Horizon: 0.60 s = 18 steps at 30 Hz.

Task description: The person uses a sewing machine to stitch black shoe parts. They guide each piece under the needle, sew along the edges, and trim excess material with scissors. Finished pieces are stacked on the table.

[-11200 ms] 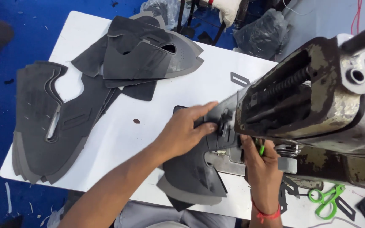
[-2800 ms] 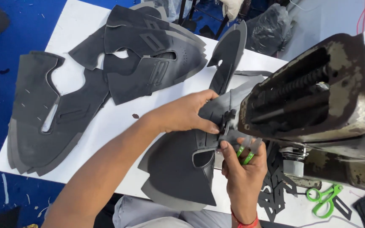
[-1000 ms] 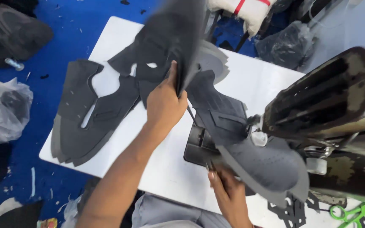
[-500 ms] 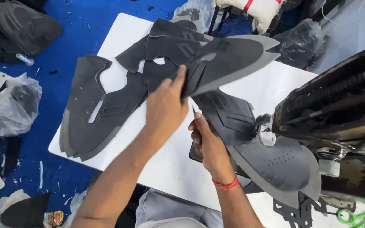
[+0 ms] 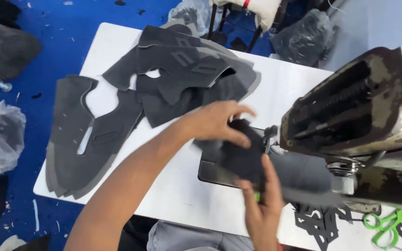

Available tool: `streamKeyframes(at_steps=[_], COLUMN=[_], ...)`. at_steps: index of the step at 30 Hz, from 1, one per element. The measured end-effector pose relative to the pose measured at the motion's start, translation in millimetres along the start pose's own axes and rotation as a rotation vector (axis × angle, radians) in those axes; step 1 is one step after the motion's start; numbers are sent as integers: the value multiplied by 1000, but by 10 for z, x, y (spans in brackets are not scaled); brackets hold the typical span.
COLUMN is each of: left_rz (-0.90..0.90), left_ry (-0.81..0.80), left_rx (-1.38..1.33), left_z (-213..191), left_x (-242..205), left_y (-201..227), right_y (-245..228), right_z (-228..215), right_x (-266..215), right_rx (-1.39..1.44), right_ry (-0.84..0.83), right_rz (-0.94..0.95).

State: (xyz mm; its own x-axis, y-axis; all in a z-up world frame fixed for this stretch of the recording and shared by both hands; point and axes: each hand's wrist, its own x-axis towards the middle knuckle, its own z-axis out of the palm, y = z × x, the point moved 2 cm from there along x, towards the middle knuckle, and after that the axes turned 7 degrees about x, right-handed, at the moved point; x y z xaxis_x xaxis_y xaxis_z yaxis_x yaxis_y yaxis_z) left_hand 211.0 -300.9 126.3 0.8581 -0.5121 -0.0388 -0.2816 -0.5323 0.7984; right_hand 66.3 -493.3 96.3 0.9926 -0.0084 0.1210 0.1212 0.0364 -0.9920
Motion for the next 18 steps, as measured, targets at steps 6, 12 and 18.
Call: streamKeyframes(at_steps=[6, 12, 18], left_rz=[74, -282, -266], left_ry=[249, 277, 323], left_rx=[-135, -141, -130], left_z=[467, 513, 543], left_x=[-437, -564, -592], left_y=[390, 713, 714], right_y=[-156, -337, -343], right_z=[-545, -535, -529], right_x=[354, 475, 475], right_rx=[-224, -223, -188], right_ry=[94, 0, -1], right_rz=[221, 249, 303])
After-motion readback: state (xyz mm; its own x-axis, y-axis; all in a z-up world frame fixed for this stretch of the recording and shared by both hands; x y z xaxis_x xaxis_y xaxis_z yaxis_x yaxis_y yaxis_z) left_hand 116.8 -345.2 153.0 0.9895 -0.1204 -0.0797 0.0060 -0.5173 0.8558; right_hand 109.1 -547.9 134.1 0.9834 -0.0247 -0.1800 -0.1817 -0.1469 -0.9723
